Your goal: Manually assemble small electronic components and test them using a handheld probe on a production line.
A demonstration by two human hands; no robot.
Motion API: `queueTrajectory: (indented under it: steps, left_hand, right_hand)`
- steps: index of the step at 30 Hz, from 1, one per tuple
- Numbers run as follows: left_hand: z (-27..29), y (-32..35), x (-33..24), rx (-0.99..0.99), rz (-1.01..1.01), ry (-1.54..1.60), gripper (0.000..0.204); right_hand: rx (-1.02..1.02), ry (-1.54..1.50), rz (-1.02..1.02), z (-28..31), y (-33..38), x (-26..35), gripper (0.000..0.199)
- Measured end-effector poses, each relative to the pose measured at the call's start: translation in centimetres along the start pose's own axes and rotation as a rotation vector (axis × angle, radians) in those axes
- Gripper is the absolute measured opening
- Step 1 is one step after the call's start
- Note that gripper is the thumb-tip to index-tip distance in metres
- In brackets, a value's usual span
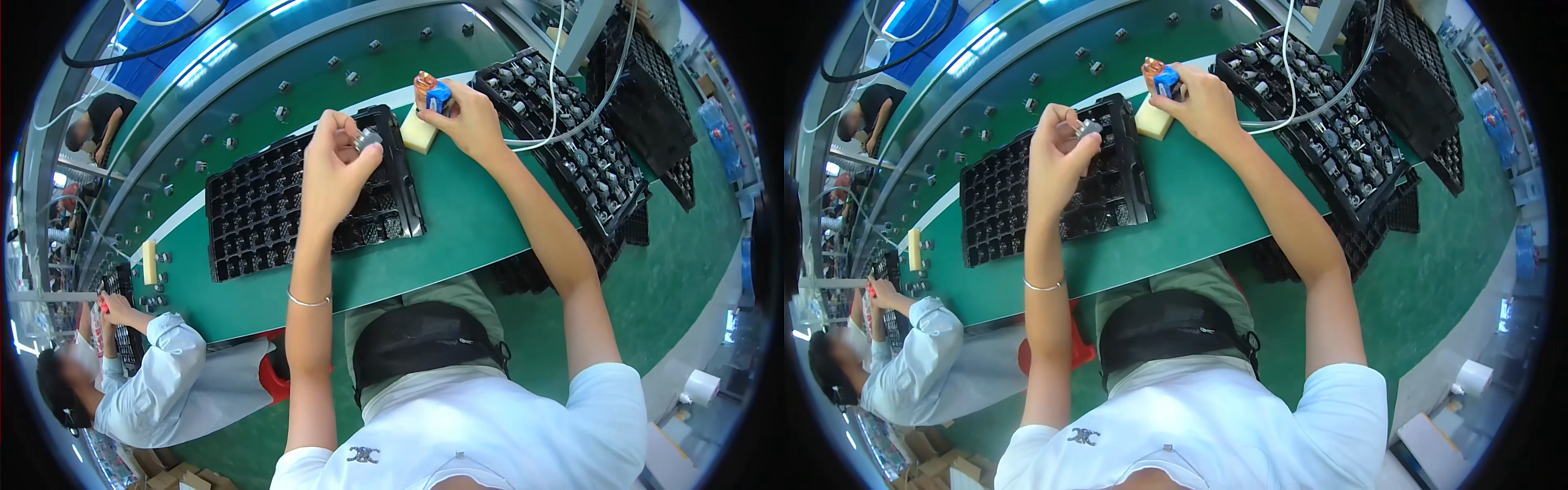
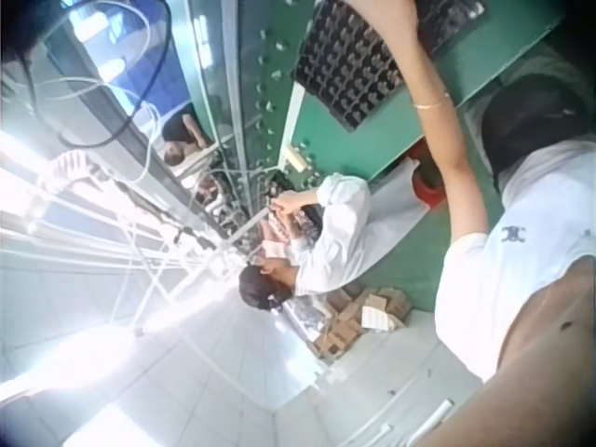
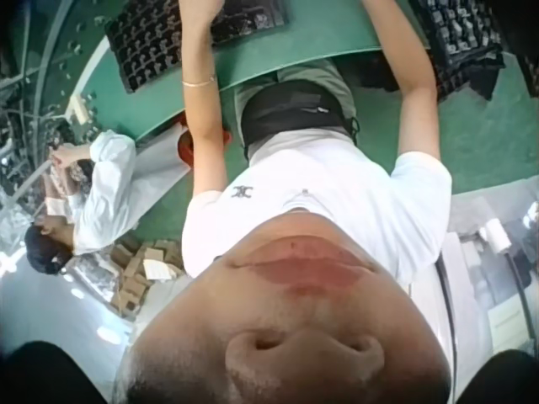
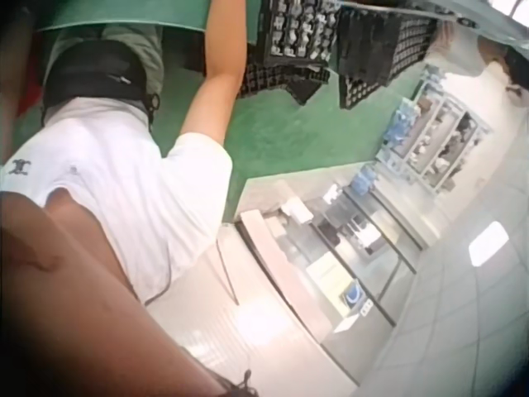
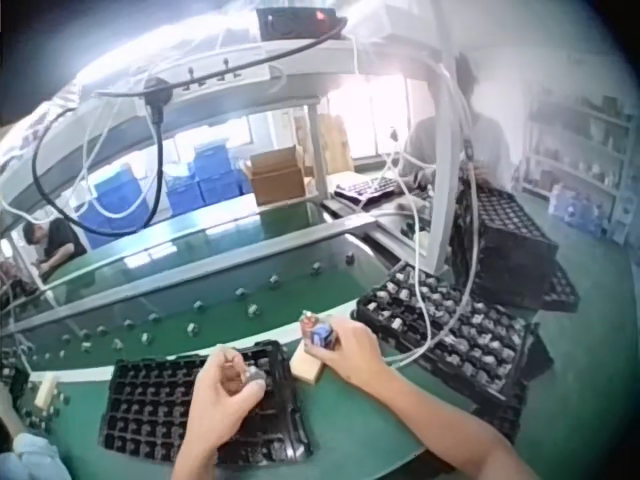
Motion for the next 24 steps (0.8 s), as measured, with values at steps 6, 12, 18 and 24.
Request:
queueTrajectory:
  steps: [6,12,18,24]
  left_hand:
    - [1.4,1.8,0.6,-0.030,0.002,0.460,0.019]
    - [3.4,1.8,0.7,-0.228,-0.059,0.600,0.022]
    - [4.9,2.2,1.1,-0.236,-0.075,0.506,0.025]
    - [3.9,1.8,1.9,-0.226,-0.061,0.634,0.020]
  right_hand:
    - [0.143,0.034,-0.041,-1.9,-3.1,0.7,0.043]
    - [0.055,0.075,0.007,-5.4,-11.8,-3.5,0.047]
    - [0.017,0.292,0.002,-9.3,-14.0,-4.3,0.049]
    - [-0.114,0.183,0.200,-6.0,-12.5,-2.6,0.044]
Point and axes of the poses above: each hand's wrist, its own y-axis away from the middle knuckle, its own z-axis out of the back of the hand, x = y × z, the point moved 6 cm from there along -y, towards the middle knuckle, and after that the axes turned 2 degrees about -z, right-handed, at the moved point
